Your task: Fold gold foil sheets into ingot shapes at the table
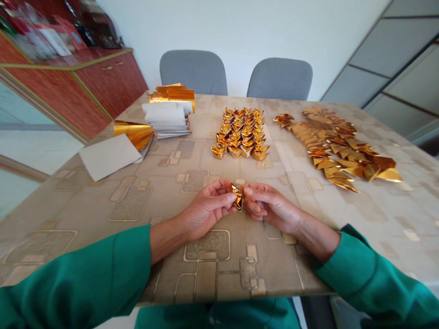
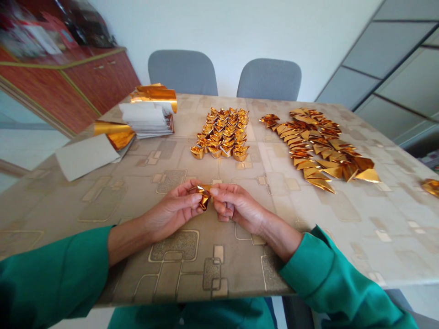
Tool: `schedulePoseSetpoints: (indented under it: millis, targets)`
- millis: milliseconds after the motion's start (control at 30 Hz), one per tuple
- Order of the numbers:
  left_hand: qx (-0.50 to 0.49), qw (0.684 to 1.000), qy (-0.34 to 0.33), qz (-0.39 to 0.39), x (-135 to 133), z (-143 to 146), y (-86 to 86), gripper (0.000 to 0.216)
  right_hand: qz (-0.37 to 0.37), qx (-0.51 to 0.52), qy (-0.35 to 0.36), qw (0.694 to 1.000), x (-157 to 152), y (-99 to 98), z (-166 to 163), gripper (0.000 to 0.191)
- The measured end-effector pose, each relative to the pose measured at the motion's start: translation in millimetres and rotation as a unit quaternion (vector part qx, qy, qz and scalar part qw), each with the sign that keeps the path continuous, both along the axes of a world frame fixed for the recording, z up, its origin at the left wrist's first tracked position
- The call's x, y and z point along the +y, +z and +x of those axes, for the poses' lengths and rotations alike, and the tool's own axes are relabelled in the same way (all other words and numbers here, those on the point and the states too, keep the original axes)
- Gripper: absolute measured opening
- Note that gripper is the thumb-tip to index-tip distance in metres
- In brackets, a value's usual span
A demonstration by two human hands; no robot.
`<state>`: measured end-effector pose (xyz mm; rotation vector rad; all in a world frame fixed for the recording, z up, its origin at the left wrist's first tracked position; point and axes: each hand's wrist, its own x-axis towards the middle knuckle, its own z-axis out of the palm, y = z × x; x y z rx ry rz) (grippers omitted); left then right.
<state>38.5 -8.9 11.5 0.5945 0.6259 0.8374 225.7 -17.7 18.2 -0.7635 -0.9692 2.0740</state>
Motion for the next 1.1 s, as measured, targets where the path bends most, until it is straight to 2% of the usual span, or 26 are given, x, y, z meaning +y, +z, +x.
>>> schedulePoseSetpoints:
  millis: [167,400,533,633,800,967,1100]
  targets:
    - [0.003,1.000,-0.005,0.004,-1,0,-1.2,0.030,0.003,-0.012,0.013,1.000,1,-0.1,1,0.030]
    - [-0.004,0.999,-0.035,-0.003,-1,0,2.7,0.031,-0.059,0.034,0.031,0.997,1,-0.7,2,0.029]
    - [0.019,0.999,-0.031,0.026,-2,-1,4.4,0.031,-0.069,0.035,0.020,0.997,0,-0.4,-1,0.026]
    - [0.073,0.995,0.001,0.062,-5,1,6.6,0.030,-0.047,0.019,0.007,0.999,-3,-0.7,-5,0.023]
    - [0.147,0.983,0.059,0.093,-7,5,7.3,0.027,0.031,-0.046,-0.012,0.998,-8,1.0,-12,0.024]
    - [0.131,0.985,0.047,0.097,-8,5,5.8,0.027,0.057,-0.077,-0.003,0.995,-8,1.2,-14,0.027]
    - [0.107,0.990,0.035,0.090,-10,4,6.1,0.029,0.089,-0.098,-0.032,0.991,-8,2.4,-13,0.025]
